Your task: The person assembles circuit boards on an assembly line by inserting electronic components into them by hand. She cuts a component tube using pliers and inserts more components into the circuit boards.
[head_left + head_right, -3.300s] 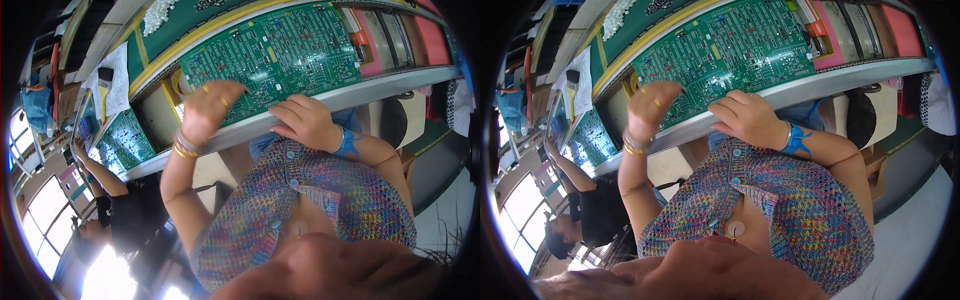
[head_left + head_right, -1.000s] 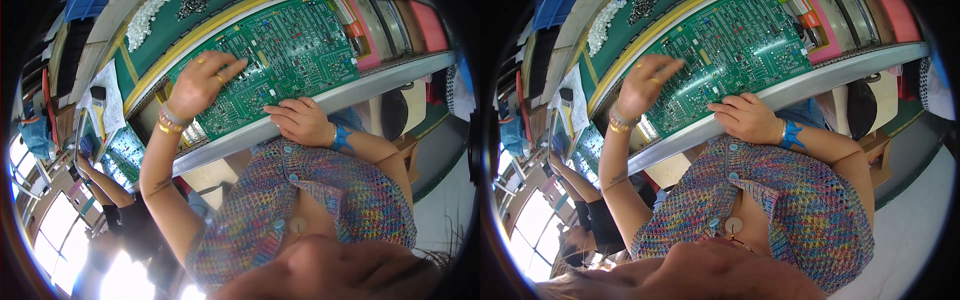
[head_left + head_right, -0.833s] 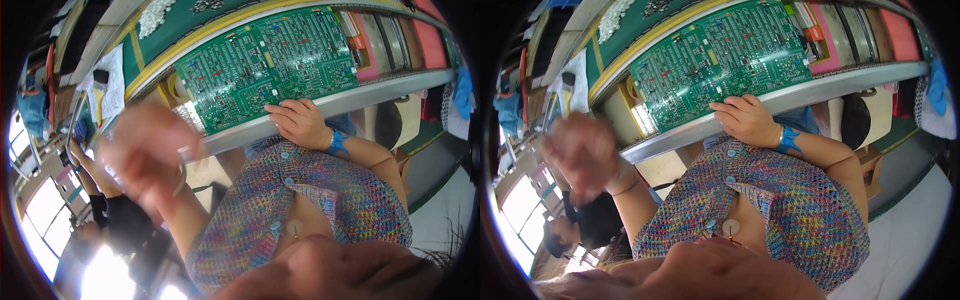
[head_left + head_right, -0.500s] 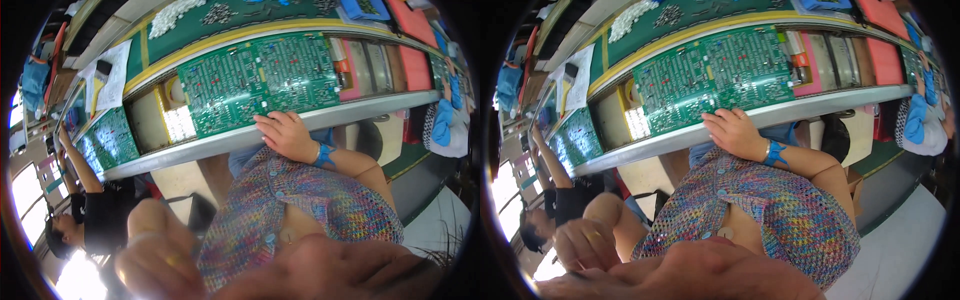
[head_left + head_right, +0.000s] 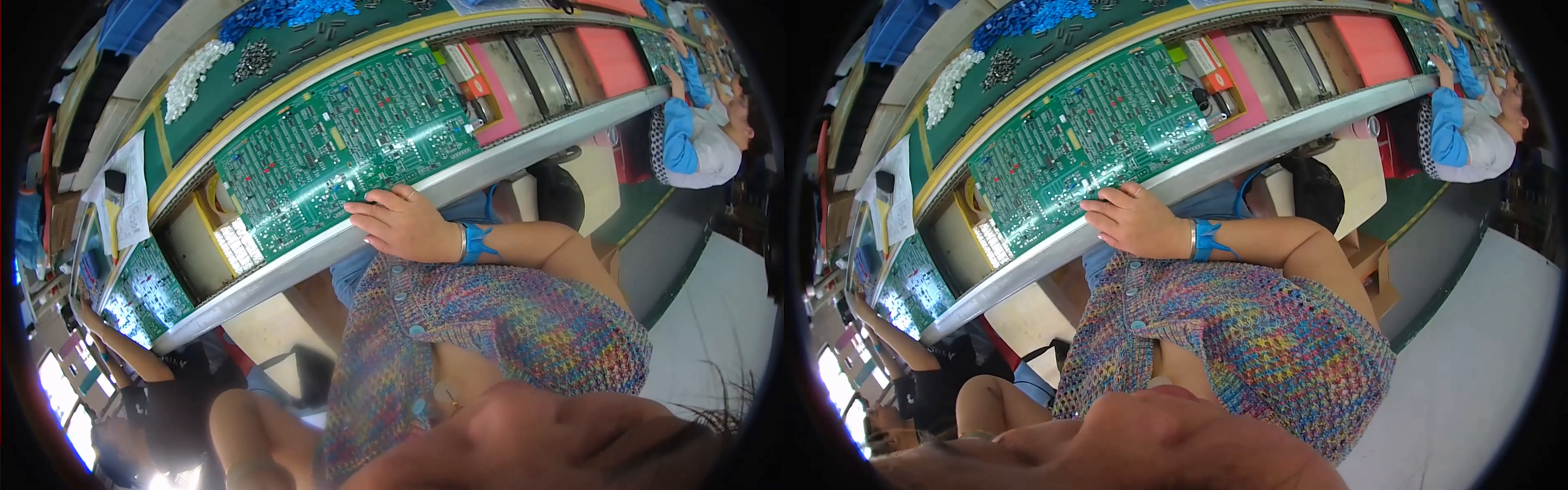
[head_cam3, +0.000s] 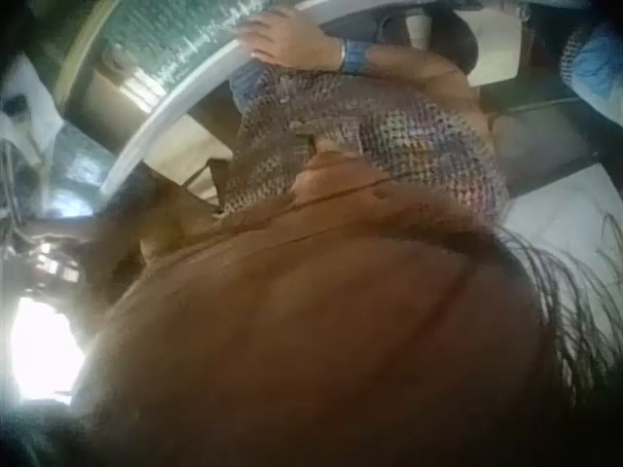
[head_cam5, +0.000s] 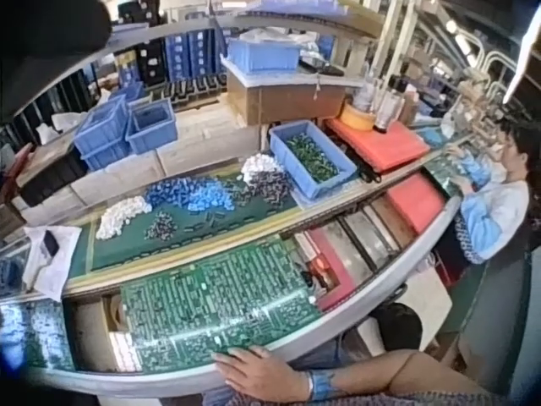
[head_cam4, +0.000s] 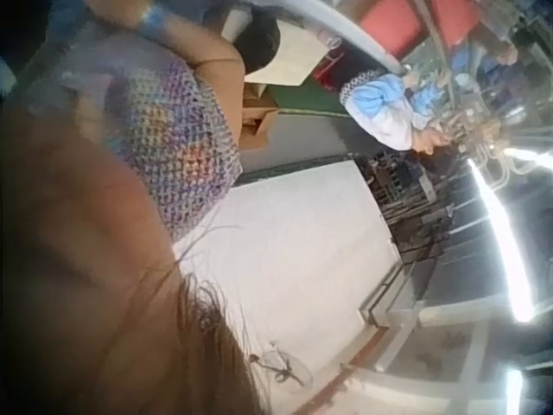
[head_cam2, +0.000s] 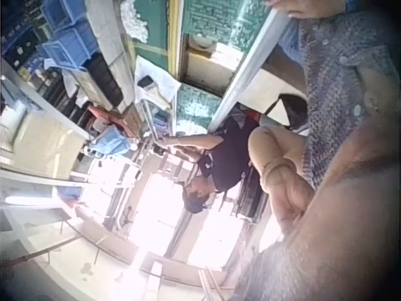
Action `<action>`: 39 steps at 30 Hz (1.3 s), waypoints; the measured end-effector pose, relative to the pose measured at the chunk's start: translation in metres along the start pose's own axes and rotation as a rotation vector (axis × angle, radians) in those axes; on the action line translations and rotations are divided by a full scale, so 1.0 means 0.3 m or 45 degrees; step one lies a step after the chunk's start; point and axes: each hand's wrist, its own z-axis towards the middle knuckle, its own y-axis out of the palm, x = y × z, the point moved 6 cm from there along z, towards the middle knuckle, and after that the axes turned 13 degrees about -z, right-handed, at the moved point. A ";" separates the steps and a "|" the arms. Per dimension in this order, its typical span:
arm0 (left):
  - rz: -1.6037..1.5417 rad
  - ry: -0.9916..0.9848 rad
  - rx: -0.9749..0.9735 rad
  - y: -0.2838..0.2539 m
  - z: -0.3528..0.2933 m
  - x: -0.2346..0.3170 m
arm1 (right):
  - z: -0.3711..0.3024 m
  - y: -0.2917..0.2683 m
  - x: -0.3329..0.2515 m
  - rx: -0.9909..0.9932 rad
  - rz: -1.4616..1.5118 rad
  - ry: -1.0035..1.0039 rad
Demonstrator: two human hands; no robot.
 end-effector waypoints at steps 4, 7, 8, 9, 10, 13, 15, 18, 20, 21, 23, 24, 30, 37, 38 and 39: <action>-0.409 -0.298 -0.198 0.164 -0.175 0.094 | 0.005 -0.012 -0.037 0.007 0.066 -0.095; -0.634 -0.856 -1.040 0.338 -0.320 0.113 | -0.023 -0.057 0.003 0.153 0.123 -0.183; -0.563 -1.239 -1.834 0.357 -0.434 0.142 | -0.039 -0.090 0.014 0.263 0.160 -0.285; -0.309 -1.270 -1.402 0.365 -0.592 0.159 | -0.047 -0.114 0.061 0.291 0.133 -0.249; -0.254 -1.595 -1.540 0.347 -0.722 0.189 | -0.046 -0.162 0.104 0.311 0.146 -0.249; 0.021 -1.956 -1.446 0.247 -0.867 0.261 | 0.020 -0.312 0.364 0.364 -0.059 0.041; 0.212 -2.038 -1.464 0.194 -0.910 0.298 | 0.104 -0.424 0.554 0.512 -0.446 0.185; 0.279 -2.072 -1.532 0.207 -0.947 0.321 | 0.210 -0.492 0.892 0.320 -0.678 0.482; 0.233 -2.141 -1.490 0.237 -0.948 0.317 | 0.248 -0.461 1.181 0.230 -0.689 0.609; 0.277 -2.117 -1.481 0.230 -0.934 0.320 | 0.319 -0.463 1.132 0.034 -0.690 0.786; 0.310 -2.126 -1.488 0.225 -0.937 0.321 | 0.372 -0.395 1.207 -0.020 -0.733 0.791; 0.316 -2.125 -1.491 0.222 -0.946 0.322 | 0.385 -0.351 1.253 -0.077 -0.788 0.817; 0.293 -2.157 -1.465 0.207 -0.942 0.319 | 0.486 -0.197 1.227 -0.175 -1.035 0.710; 0.028 -2.239 -1.363 0.215 -0.967 0.312 | 0.532 -0.129 1.312 -0.099 -0.968 0.648; 0.031 -2.246 -1.362 0.208 -0.968 0.310 | 0.541 -0.140 1.279 -0.088 -0.952 0.648; 0.058 -2.232 -1.366 0.201 -0.965 0.301 | 0.548 -0.153 1.248 -0.078 -0.936 0.646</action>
